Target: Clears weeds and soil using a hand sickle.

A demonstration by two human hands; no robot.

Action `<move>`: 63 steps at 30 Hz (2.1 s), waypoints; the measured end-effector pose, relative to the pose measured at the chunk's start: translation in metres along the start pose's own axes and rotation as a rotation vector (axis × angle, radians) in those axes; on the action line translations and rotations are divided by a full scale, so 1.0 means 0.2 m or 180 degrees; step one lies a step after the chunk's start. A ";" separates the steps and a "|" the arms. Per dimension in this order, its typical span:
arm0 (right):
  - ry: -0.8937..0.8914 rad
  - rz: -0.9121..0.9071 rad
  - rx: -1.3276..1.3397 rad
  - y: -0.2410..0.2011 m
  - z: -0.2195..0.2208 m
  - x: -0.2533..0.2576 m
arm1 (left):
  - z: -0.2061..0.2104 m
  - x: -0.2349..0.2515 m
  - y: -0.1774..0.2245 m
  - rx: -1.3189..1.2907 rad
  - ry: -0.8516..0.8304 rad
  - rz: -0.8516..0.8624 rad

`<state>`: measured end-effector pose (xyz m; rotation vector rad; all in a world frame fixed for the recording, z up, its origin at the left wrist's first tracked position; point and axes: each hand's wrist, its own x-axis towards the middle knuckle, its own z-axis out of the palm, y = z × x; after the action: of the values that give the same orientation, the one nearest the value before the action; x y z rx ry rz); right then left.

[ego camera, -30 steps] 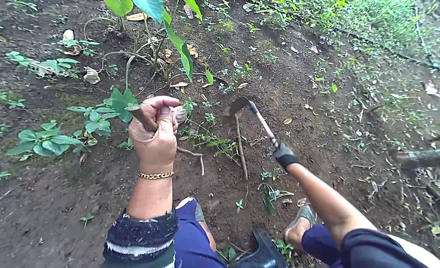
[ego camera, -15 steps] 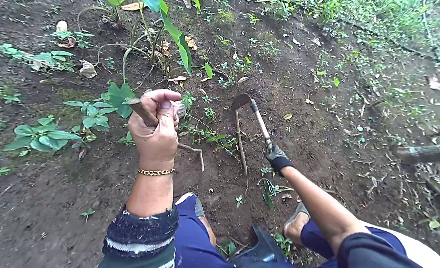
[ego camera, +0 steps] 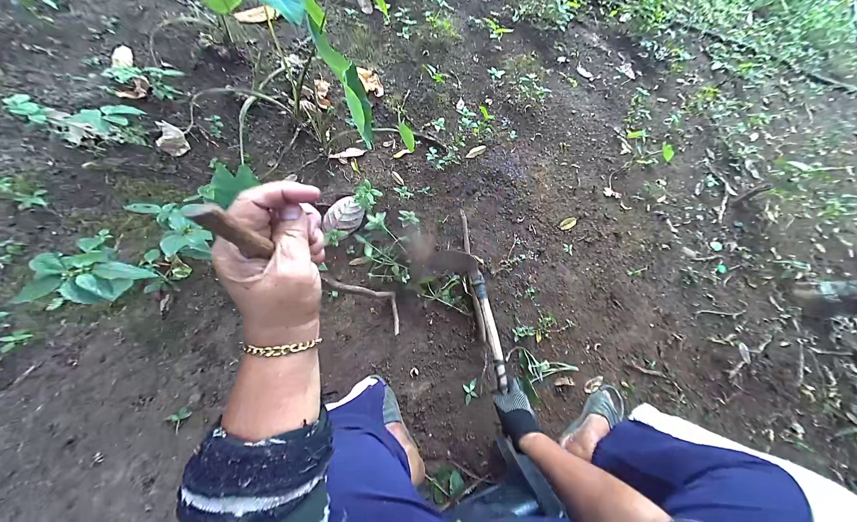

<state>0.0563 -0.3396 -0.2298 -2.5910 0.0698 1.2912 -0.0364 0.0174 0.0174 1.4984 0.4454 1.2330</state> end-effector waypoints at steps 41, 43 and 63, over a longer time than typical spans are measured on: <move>0.0463 -0.0607 0.0710 -0.60 -0.20 0.15 | 0.10 -0.03 0.03 -0.0081 -0.0255 0.0069; 0.0450 -0.0709 0.0612 -0.69 -0.10 0.14 | 0.11 -0.02 0.02 -0.0098 -0.0243 0.0076; 0.0481 -0.0305 -0.0470 -0.47 -0.69 0.20 | 0.23 -0.03 -0.01 -0.0039 -0.0549 0.0177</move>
<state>0.2012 -0.2784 -0.1629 -2.7755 -0.1258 1.1049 0.0018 -0.0101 0.0190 1.6006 0.2828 1.1358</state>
